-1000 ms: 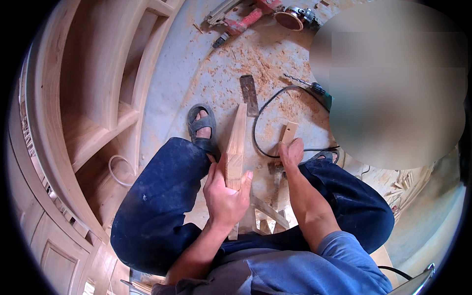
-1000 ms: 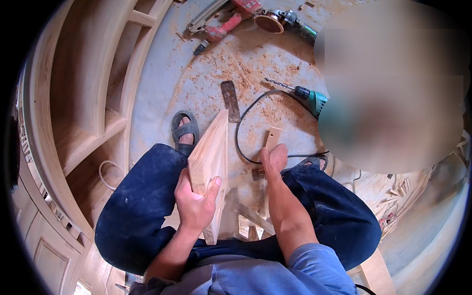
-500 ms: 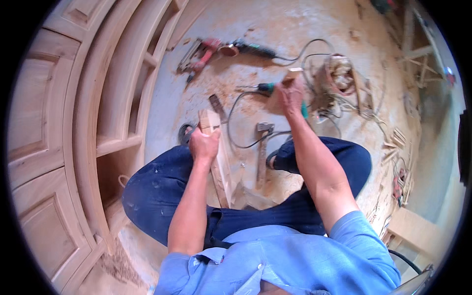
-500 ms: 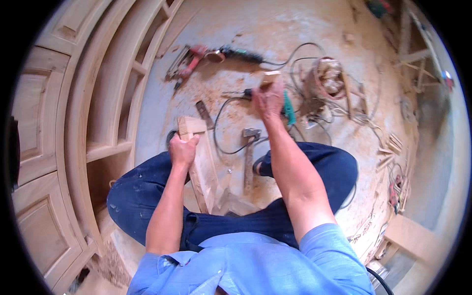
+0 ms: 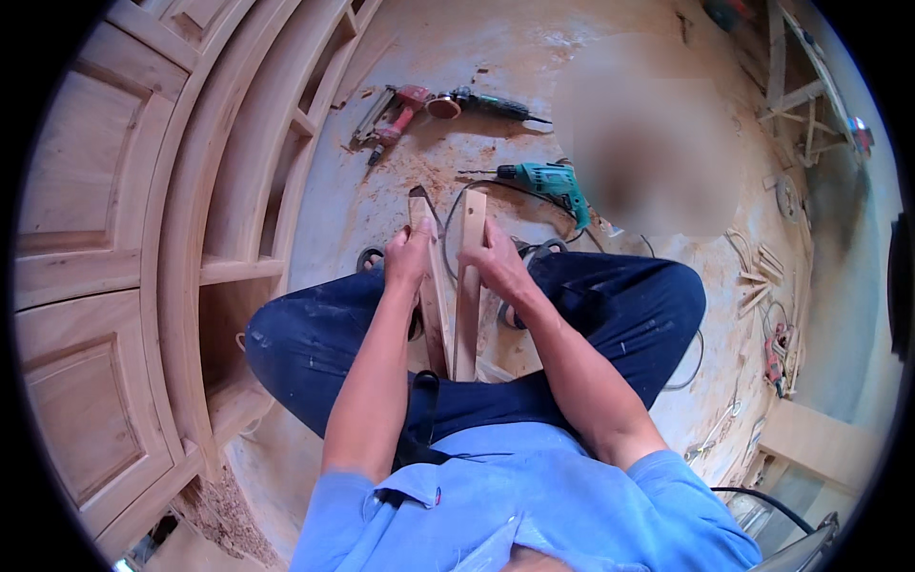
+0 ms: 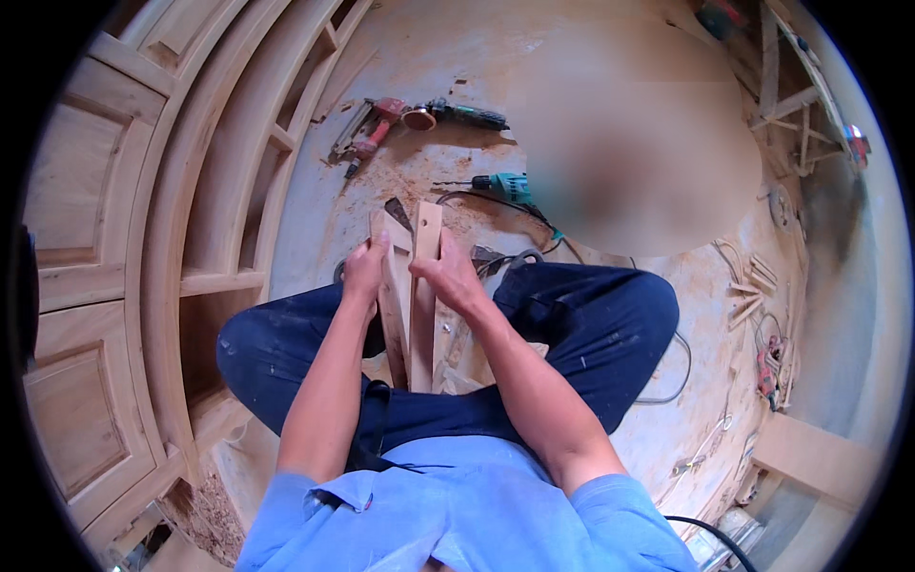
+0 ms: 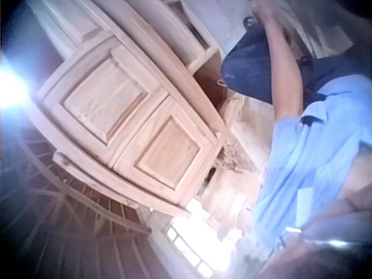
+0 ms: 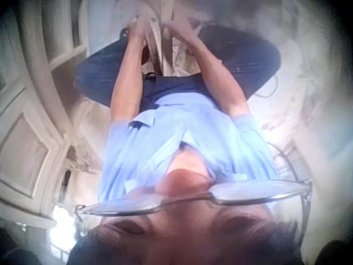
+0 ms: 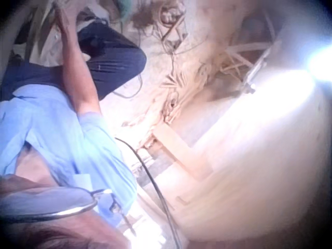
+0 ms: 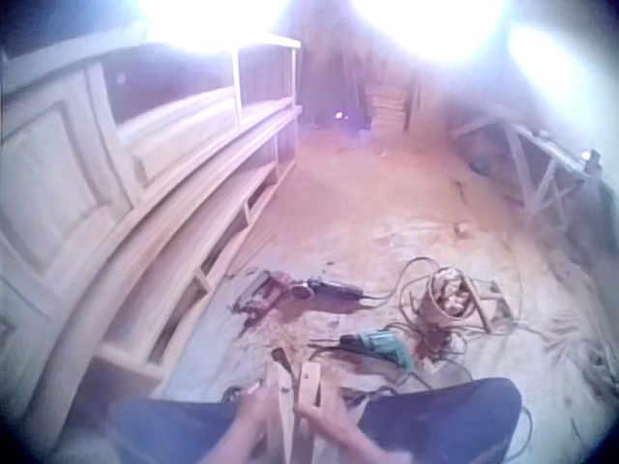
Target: The person sits on the floor and assembles a wooden panel by inserting dowels into pre-drilled holes. They use a hammer to tap the dowels into place and a power drill to create additional holes in the wood. The person repeatedly aligns the wooden pieces and secures them together.
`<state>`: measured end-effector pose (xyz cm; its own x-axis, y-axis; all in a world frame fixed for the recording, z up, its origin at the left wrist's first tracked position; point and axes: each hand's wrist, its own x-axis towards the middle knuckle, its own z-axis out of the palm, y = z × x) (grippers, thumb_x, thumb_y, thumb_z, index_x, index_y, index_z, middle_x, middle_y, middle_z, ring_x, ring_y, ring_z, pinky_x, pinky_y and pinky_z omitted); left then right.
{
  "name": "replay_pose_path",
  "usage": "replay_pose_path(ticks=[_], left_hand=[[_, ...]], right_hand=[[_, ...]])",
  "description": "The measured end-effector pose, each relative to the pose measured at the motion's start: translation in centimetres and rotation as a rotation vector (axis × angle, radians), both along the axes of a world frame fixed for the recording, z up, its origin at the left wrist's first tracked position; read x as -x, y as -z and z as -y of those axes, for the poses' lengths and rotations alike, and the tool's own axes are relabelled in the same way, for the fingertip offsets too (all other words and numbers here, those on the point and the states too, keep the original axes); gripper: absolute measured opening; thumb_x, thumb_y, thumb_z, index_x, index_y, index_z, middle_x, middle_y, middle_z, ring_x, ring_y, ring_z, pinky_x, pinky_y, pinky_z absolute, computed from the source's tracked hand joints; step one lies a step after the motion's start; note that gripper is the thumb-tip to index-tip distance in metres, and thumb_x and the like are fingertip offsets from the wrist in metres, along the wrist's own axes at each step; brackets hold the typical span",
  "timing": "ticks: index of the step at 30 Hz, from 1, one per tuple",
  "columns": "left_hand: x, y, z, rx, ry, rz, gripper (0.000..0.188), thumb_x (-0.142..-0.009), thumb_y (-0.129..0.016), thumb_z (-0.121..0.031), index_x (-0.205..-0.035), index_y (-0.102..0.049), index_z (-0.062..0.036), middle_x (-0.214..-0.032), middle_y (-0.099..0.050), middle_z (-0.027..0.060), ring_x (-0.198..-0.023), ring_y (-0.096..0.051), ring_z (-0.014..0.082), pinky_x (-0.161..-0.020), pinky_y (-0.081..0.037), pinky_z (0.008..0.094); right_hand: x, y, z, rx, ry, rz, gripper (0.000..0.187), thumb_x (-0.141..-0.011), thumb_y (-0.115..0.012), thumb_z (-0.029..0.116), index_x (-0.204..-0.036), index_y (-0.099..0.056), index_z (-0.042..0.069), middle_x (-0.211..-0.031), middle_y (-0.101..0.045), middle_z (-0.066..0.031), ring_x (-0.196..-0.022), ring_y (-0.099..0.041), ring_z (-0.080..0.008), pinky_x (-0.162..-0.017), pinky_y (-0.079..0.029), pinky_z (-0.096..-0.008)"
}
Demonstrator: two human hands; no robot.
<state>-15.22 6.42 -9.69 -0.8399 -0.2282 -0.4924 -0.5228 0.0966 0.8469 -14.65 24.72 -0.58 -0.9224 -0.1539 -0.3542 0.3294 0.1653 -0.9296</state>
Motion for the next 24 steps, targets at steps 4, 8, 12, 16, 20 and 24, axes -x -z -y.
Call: replay_pose_path(ticks=[4, 8, 12, 16, 20, 24], left_hand=[[-0.7, -7.3, -1.3, -0.521, -0.202, 0.146, 0.046, -0.108, -0.046, -0.037, -0.116, -0.067, 0.0027, -0.105, -0.071, 0.0098, -0.09, -0.067, 0.0168, -0.081, -0.053, 0.0323], [-2.1, -5.5, -1.4, -0.597, -0.237, 0.147, 0.04, -0.108, -0.045, -0.036, -0.119, -0.065, -0.0027, -0.112, -0.068, 0.0096, -0.103, -0.064, 0.0196, -0.093, -0.049, 0.0333], [-3.5, -3.9, -2.2, -0.353, -0.112, -0.065, 0.046, -0.109, -0.043, -0.034, -0.128, -0.06, 0.0049, -0.117, -0.068, 0.0138, -0.108, -0.062, 0.0183, -0.095, -0.049, 0.0337], [-5.3, -6.2, -4.0, 0.252, 0.156, -0.139, 0.056, -0.101, -0.053, -0.021, -0.146, -0.041, 0.0097, -0.139, -0.052, 0.0329, -0.132, -0.05, 0.045, -0.112, -0.039, 0.0452], [-6.3, -7.5, -3.9, 0.193, 0.331, 0.033, 0.08, -0.09, -0.061, -0.014, -0.153, -0.02, 0.0132, -0.152, -0.032, 0.0392, -0.143, -0.034, 0.0503, -0.12, -0.027, 0.049], [-6.7, -8.2, -3.7, 0.263, 0.394, -0.016, 0.094, -0.084, -0.068, -0.012, -0.154, -0.01, 0.0128, -0.151, -0.03, 0.0402, -0.14, -0.034, 0.0533, -0.12, -0.027, 0.0525]], right_hand=[[0.2, 1.1, 2.4, -0.087, -0.033, -0.006, 0.062, -0.078, -0.067, 0.023, -0.132, -0.052, -0.003, -0.106, -0.068, -0.0181, -0.096, -0.067, -0.0258, -0.087, -0.052, -0.0359], [0.2, 3.1, 5.0, 0.024, 0.031, 0.008, 0.056, -0.087, -0.061, 0.014, -0.138, -0.048, -0.005, -0.106, -0.07, -0.021, -0.097, -0.069, -0.026, -0.085, -0.054, -0.0362], [-0.7, 4.5, 5.3, 0.077, 0.099, -0.023, 0.045, -0.092, -0.059, 0.009, -0.135, -0.05, -0.002, -0.098, -0.068, -0.0117, -0.088, -0.064, -0.017, -0.08, -0.052, -0.0314], [0.0, 6.7, 5.0, 0.147, 0.314, 0.028, 0.038, -0.096, -0.057, 0.002, -0.133, -0.049, 0.0, -0.101, -0.064, -0.0044, -0.088, -0.057, -0.0084, -0.081, -0.048, -0.0247], [-0.2, 5.8, 4.9, 0.25, 0.407, 0.061, 0.042, -0.092, -0.057, 0.003, -0.134, -0.048, 0.005, -0.086, -0.058, -0.0011, -0.075, -0.051, -0.0066, -0.071, -0.045, -0.0236], [-1.5, 4.6, 4.9, 0.233, 0.321, 0.095, 0.077, -0.091, -0.056, 0.001, -0.161, -0.025, 0.011, -0.088, -0.061, -0.0032, -0.078, -0.056, -0.0083, -0.072, -0.047, -0.0245]])
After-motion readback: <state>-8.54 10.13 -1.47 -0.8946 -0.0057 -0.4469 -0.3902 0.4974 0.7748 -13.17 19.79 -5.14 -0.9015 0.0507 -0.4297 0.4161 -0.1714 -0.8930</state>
